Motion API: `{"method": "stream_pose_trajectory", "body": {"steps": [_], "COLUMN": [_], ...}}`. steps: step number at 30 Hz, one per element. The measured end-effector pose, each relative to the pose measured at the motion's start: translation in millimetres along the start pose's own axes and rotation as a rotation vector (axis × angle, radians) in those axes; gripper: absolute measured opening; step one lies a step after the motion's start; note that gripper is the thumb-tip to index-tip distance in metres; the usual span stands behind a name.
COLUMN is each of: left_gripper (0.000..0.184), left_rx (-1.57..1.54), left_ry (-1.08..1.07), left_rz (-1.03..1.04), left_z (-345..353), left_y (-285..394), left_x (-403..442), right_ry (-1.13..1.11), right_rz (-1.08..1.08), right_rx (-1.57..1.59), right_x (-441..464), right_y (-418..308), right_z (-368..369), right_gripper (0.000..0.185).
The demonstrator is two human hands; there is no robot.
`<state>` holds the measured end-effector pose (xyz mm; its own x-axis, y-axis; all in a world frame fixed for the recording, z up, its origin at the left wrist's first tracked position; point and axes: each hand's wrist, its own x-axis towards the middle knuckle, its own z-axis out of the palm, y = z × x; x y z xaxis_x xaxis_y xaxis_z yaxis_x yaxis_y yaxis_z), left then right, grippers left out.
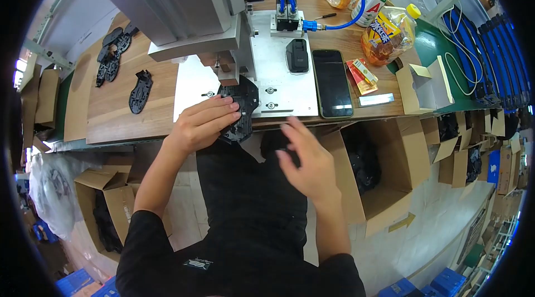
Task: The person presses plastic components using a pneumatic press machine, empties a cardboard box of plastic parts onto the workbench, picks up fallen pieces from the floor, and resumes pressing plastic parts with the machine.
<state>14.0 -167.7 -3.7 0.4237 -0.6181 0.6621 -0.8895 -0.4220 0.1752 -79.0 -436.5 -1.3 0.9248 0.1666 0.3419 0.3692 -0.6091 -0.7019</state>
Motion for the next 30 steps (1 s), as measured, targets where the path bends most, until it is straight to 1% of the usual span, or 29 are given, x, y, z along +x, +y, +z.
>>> {"method": "stream_pose_trajectory", "body": {"steps": [1, 2, 4, 5, 7, 8, 9, 11, 12, 13, 14, 15, 16, 17, 18, 19, 20, 21, 23, 24, 25, 27, 28, 30], "left_gripper": [0.033, 0.033, 0.033, 0.033, 0.033, 0.033, 0.035, 0.037, 0.041, 0.045, 0.048, 0.048, 0.045, 0.041, 0.034, 0.030, 0.034, 0.034, 0.036, 0.037, 0.037, 0.038, 0.046, 0.046], "left_rx": [-0.010, -0.007, -0.003, -0.002, -0.004, 0.003, 0.000, 0.015, -0.003, -0.021, -0.011, 0.008, 0.052, 0.095, 0.250, 0.407, 0.563, 0.573, 0.573, 0.598, 0.605, 0.435, 0.445, 0.445], "left_ry": [-0.002, 0.000, 0.045, 0.051, 0.070, 0.078, 0.080, 0.077, 0.003, -0.072, -0.100, -0.104, -0.075, -0.047, -0.033, -0.014, -0.048, -0.052, -0.129, -0.122, -0.121, -0.257, -0.224, -0.226], "left_rz": [-0.014, -0.012, -0.010, -0.009, -0.016, -0.022, -0.016, -0.024, -0.024, -0.025, 0.003, -0.006, -0.011, -0.013, -0.229, -0.404, -0.601, -0.604, -0.804, -0.715, -0.716, -0.816, -0.726, -0.688], "left_z": [0, 1, 5, 7, 10, 11, 12, 6, -2, -10, -15, -22, -32, -43, -54, -63, -74, -82, -88, -88, -93, -103, -101, -101], "left_y": [1, 1, 0, 0, -1, -2, -2, 2, 6, 8, 7, 0, -10, -19, -23, -33, -37, -44, -59, -61, -54, -31, -26, -14], "left_x": [0, -1, -3, -4, -7, -8, -8, -6, -4, -3, -7, -13, -23, -34, -48, -56, -61, -71, -101, -114, -113, -110, -116, -121], "right_ry": [-0.048, -0.046, -0.089, -0.090, -0.224, -0.207, -0.214, -0.205, -0.208, -0.208, -0.179, -0.148, -0.172, -0.167, -0.167, -0.167, -0.158, -0.157, -0.150, -0.160, -0.158, -0.203, -0.222, -0.221], "right_rz": [-0.098, -0.102, -0.379, -0.382, -0.301, -0.339, -0.352, -0.340, -0.336, -0.353, -0.383, -0.410, -0.415, -0.426, -0.424, -0.422, -0.430, -0.435, -0.427, -0.410, -0.416, -0.390, -0.373, -0.368], "right_rx": [-0.002, -0.002, -0.141, -0.146, -0.265, -0.317, -0.317, -0.428, -0.477, -0.458, -0.491, -0.526, -0.562, -0.551, -0.549, -0.547, -0.539, -0.529, -0.496, -0.496, -0.492, -0.510, -0.496, -0.496], "right_x": [17, 31, 50, 52, 56, 58, 59, 59, 61, 61, 62, 63, 65, 65, 65, 66, 66, 66, 66, 65, 66, 64, 64, 63], "right_y": [-11, -16, -23, -26, -28, -30, -31, -33, -39, -39, -39, -38, -42, -41, -40, -39, -39, -39, -39, -37, -36, -38, -39, -38], "right_z": [2, 7, 15, 19, 23, 22, 23, 24, 23, 26, 27, 28, 26, 27, 28, 29, 29, 30, 30, 30, 30, 27, 26, 27], "right_gripper": [0.054, 0.054, 0.065, 0.065, 0.074, 0.079, 0.079, 0.080, 0.069, 0.069, 0.062, 0.055, 0.044, 0.044, 0.043, 0.041, 0.043, 0.043, 0.045, 0.051, 0.051, 0.057, 0.064, 0.064]}}
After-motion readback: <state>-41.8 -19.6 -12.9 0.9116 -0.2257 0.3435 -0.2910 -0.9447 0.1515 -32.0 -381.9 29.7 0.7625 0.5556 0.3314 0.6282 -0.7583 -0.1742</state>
